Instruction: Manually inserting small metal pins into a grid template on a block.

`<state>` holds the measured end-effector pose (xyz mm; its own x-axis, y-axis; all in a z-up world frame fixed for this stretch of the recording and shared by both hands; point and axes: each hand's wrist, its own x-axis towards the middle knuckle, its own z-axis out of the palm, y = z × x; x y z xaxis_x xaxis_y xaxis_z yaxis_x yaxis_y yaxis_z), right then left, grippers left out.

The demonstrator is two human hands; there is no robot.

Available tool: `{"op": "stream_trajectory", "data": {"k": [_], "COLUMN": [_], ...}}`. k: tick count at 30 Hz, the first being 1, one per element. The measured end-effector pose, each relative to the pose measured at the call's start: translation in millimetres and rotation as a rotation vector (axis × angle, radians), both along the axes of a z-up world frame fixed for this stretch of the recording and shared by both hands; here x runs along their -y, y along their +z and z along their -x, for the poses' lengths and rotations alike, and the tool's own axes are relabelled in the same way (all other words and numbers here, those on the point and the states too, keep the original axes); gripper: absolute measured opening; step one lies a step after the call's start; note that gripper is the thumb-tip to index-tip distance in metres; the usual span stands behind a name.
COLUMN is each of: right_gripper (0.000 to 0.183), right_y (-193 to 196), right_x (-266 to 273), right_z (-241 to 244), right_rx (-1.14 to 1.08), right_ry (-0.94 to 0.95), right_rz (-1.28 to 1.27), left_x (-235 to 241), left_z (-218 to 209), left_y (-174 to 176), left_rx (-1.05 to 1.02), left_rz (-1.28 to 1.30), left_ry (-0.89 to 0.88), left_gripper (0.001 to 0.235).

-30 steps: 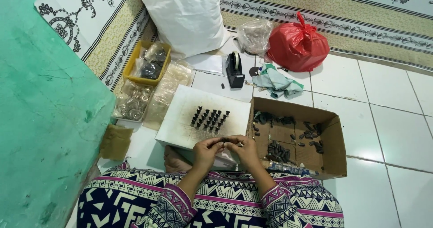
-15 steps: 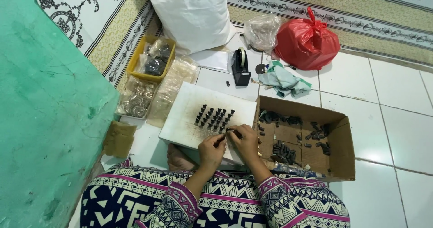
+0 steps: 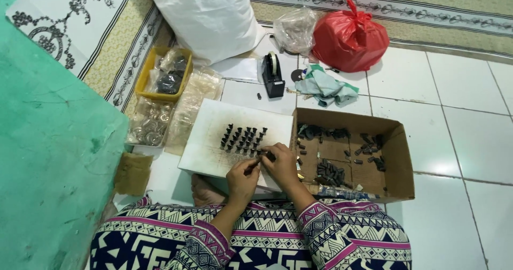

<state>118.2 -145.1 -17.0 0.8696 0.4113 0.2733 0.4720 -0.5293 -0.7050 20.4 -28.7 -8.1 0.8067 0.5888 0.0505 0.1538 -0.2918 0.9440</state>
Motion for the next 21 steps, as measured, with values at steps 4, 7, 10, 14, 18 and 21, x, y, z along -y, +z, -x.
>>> {"op": "stream_trajectory", "data": {"k": [4, 7, 10, 14, 18, 21], "right_gripper": [0.023, 0.025, 0.027, 0.026, 0.029, 0.029], "right_y": [19.8, 46.4, 71.5, 93.3, 39.2, -17.8], "right_x": [24.0, 57.3, 103.0, 175.5, 233.0, 237.3], "right_z": [1.2, -6.4, -20.3, -35.2, -54.0, -75.2], "right_rx": [-0.061, -0.169, -0.210, -0.296, -0.500, -0.563], "right_ry": [0.007, -0.004, -0.013, -0.244, -0.457, -0.427], "right_rz": [-0.017, 0.124, 0.098, 0.137, 0.133, 0.201], "left_x": [4.1, 14.1, 27.2, 51.2, 87.1, 117.2], "left_z": [2.5, 1.7, -11.7, -40.1, -61.0, -87.7], "left_y": [3.0, 20.3, 21.2, 25.9, 39.0, 18.4], "left_rx": [0.027, 0.110, 0.190, 0.267, 0.245, 0.086], "left_rz": [-0.035, -0.094, -0.157, -0.219, -0.282, -0.288], "left_ry": [-0.053, -0.190, -0.285, -0.428, -0.574, -0.632], "left_gripper": [0.017, 0.016, 0.015, 0.013, 0.018, 0.019]}}
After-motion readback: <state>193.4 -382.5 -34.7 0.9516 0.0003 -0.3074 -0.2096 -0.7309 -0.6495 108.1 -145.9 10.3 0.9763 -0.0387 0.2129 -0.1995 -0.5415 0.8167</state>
